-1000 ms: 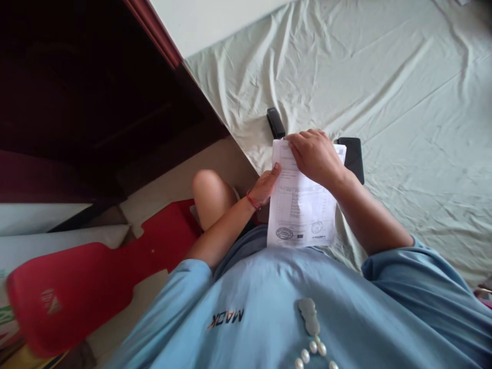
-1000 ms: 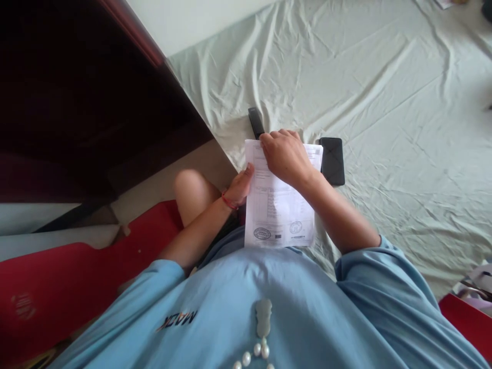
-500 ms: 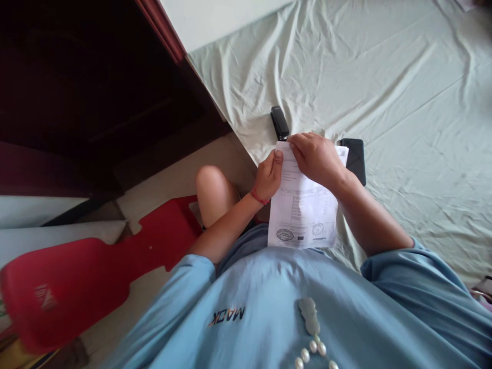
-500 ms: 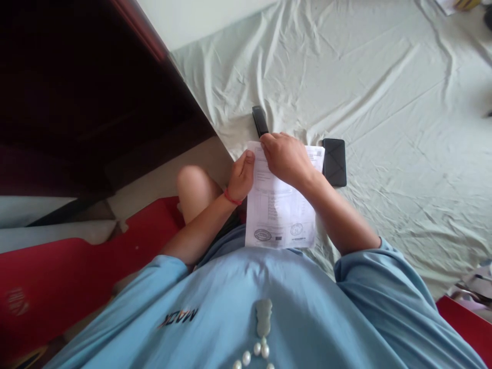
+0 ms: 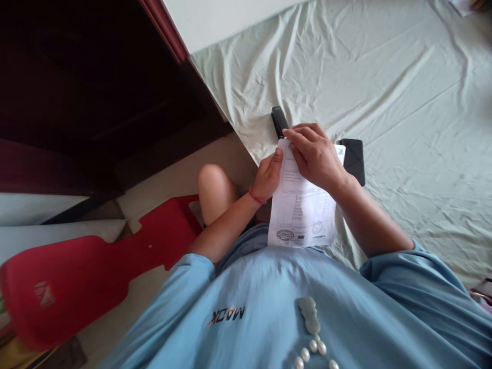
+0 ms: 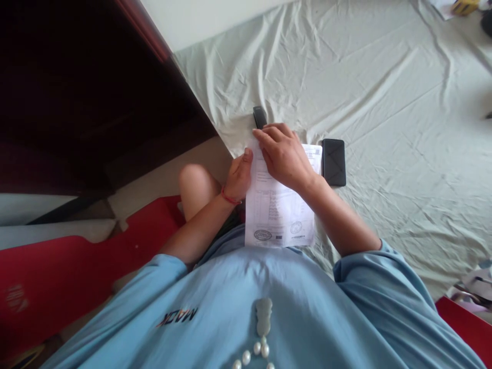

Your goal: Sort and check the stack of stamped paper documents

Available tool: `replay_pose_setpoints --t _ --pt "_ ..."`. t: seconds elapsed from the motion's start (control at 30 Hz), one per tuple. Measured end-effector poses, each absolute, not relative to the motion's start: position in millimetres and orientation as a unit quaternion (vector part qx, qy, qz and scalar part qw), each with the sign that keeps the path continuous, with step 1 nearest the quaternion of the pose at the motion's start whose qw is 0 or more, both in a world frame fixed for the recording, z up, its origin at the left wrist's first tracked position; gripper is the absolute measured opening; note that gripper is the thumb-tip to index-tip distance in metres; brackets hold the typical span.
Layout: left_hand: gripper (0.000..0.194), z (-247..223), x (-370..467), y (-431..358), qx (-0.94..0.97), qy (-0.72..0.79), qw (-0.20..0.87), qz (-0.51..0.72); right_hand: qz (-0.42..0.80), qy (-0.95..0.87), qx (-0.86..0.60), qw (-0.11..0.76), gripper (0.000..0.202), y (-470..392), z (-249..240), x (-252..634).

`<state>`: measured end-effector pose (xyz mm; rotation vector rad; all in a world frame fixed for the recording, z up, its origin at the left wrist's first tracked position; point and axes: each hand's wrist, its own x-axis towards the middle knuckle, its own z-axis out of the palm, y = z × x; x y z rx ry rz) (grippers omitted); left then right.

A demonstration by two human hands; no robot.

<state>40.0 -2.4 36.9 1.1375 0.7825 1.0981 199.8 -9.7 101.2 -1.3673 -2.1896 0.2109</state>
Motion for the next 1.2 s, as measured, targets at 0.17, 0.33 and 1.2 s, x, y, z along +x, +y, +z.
replay_pose_setpoints --t 0.17,0.33,1.2 --pt "0.065 41.9 40.8 0.0 0.494 0.327 0.649 0.477 0.063 -0.819 -0.502 0.271 0.044 -9.1 103.7 199.4" --pt "0.064 37.4 42.2 6.1 0.493 0.326 0.644 0.486 0.060 -0.824 -0.505 0.250 0.043 -4.2 105.8 198.8" --pt "0.070 30.7 36.0 8.8 0.504 0.370 0.603 0.496 0.079 -0.807 -0.508 0.289 0.038 -5.9 100.5 197.5"
